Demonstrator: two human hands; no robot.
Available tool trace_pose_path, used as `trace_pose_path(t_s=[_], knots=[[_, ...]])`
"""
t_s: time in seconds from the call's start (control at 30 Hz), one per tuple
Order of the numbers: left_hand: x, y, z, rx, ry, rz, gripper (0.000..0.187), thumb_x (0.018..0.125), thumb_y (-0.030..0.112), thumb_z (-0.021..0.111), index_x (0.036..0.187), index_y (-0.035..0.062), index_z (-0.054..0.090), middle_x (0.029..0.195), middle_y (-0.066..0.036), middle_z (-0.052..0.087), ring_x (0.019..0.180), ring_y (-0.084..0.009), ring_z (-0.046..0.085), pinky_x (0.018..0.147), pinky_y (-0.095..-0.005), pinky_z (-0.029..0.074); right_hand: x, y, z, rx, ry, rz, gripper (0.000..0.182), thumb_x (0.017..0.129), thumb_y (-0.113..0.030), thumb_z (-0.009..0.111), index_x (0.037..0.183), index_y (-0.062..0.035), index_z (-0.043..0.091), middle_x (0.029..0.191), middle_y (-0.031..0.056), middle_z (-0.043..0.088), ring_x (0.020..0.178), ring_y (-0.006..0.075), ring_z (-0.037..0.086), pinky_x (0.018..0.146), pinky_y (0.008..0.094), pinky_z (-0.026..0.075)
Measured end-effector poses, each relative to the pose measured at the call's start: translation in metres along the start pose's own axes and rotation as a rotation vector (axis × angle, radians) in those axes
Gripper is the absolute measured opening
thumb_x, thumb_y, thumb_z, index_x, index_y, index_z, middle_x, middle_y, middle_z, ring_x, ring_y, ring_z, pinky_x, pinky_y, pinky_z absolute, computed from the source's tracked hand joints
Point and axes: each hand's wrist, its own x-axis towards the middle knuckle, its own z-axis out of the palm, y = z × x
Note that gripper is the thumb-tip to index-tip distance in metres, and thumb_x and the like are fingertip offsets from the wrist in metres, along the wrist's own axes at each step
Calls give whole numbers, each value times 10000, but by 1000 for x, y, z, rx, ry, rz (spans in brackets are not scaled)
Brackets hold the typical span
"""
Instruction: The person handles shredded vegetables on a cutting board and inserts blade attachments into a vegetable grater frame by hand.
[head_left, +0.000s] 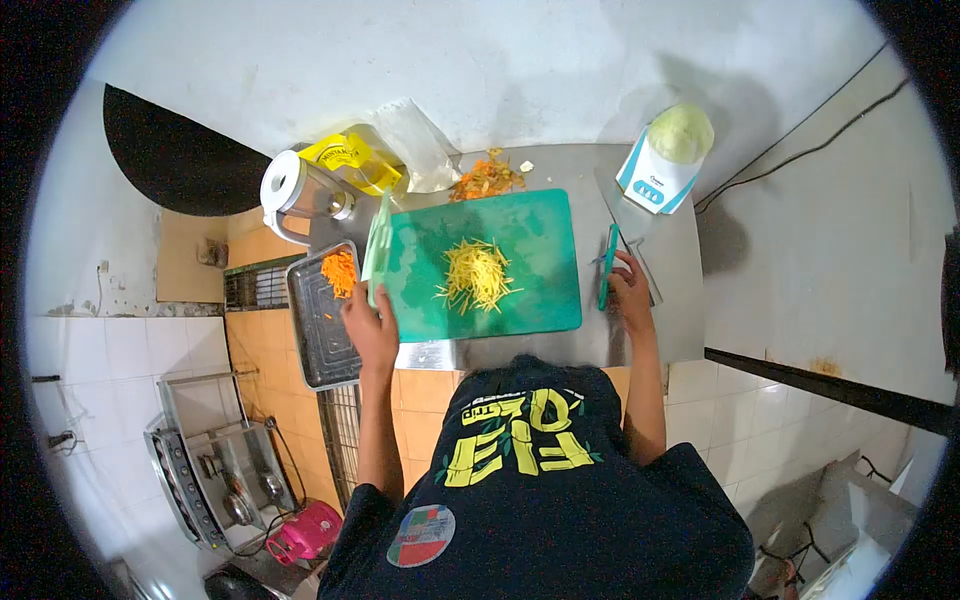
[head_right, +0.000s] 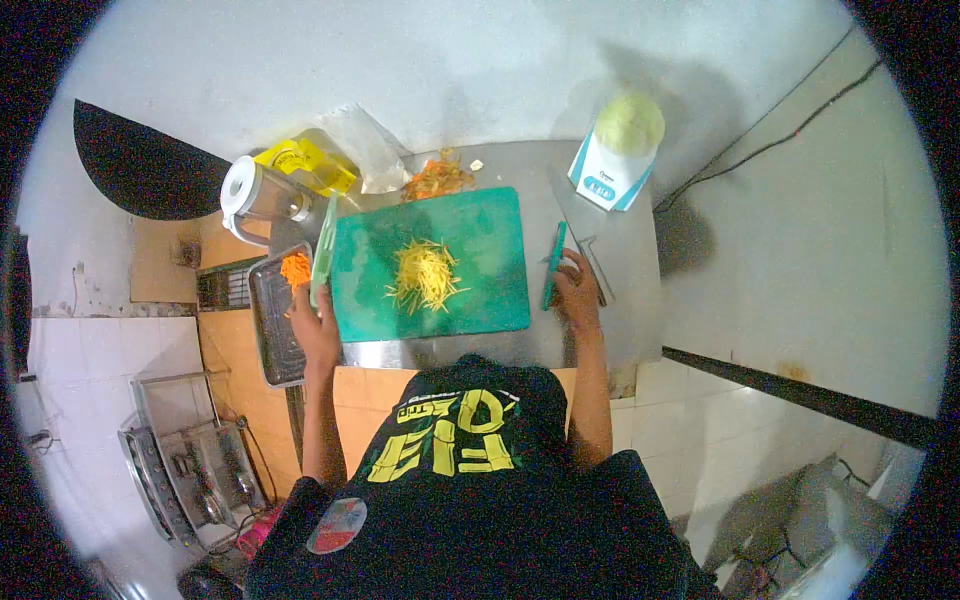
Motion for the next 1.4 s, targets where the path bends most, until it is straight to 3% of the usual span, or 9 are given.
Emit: trace_pose_path(t_s=[0.1,0.17,0.43,0.8,0.87,1.0,1.1,1.27,1.4], knots=[[-12,64,21,-151,-131,-26,304,948,187,677,1183,16,587,818,-185,626,758,-397,612,737,-501,461,-3,-17,-13,24,-2,-25,549,902,-150,659,1439,-149,545,1038,27,631,821,113,603,646,275,523],[-19,93,44,-143,-113,264,435,870,162,721,1249,12,570,848,-190,630,792,-411,625,674,-518,471,-4,-30,-20,-6,-5,-50,548,915,-190,649,1452,-166,538,1067,0,608,857,94,582,679,257,510],[-39,224,135,-285,-365,597,400,826,179,671,1154,-27,569,963,-182,606,903,-385,620,808,-498,498,-24,-67,-44,-70,86,-175,576,883,-227,694,1433,-150,542,1094,29,598,889,118,566,677,260,487],[-94,251,227,-127,-531,697,474,852,164,622,1269,-55,569,1136,-191,612,1061,-346,610,955,-476,474,-48,-67,-73,-260,121,-215,580,904,-137,665,1468,-107,532,1088,71,620,827,120,590,679,256,516],[-97,249,240,-101,-692,673,474,873,176,612,1292,-42,575,1206,-196,620,1124,-357,611,997,-482,471,-37,-73,-67,-395,98,-209,569,893,-133,679,1447,-121,554,1074,87,652,815,146,632,692,292,537],[-100,232,237,-311,-501,748,416,872,162,645,1273,51,646,1357,-123,614,1265,-343,583,1079,-510,447,-9,-73,-46,-1001,160,-235,562,850,-147,720,1398,-164,596,1052,106,718,832,236,717,750,403,574],[-80,197,192,-389,-572,698,384,872,136,635,1250,78,669,1342,-127,624,1254,-338,589,1070,-525,444,13,-70,-42,-1203,178,-218,563,817,-182,748,1364,-195,616,1065,91,741,920,295,734,823,485,566],[-71,76,121,-406,-309,187,427,776,5,690,1194,91,698,1233,-142,681,1161,-370,619,978,-493,475,34,-60,-53,-1286,198,-245,543,823,-226,698,1361,-221,620,1025,44,729,987,299,702,881,490,538],[-91,-15,76,-367,-85,-153,349,884,-41,645,1211,74,683,1180,-147,696,1059,-339,668,911,-407,530,39,-54,-60,-1321,229,-233,539,820,-231,716,1351,-205,629,1040,45,729,1001,303,703,884,490,545]])
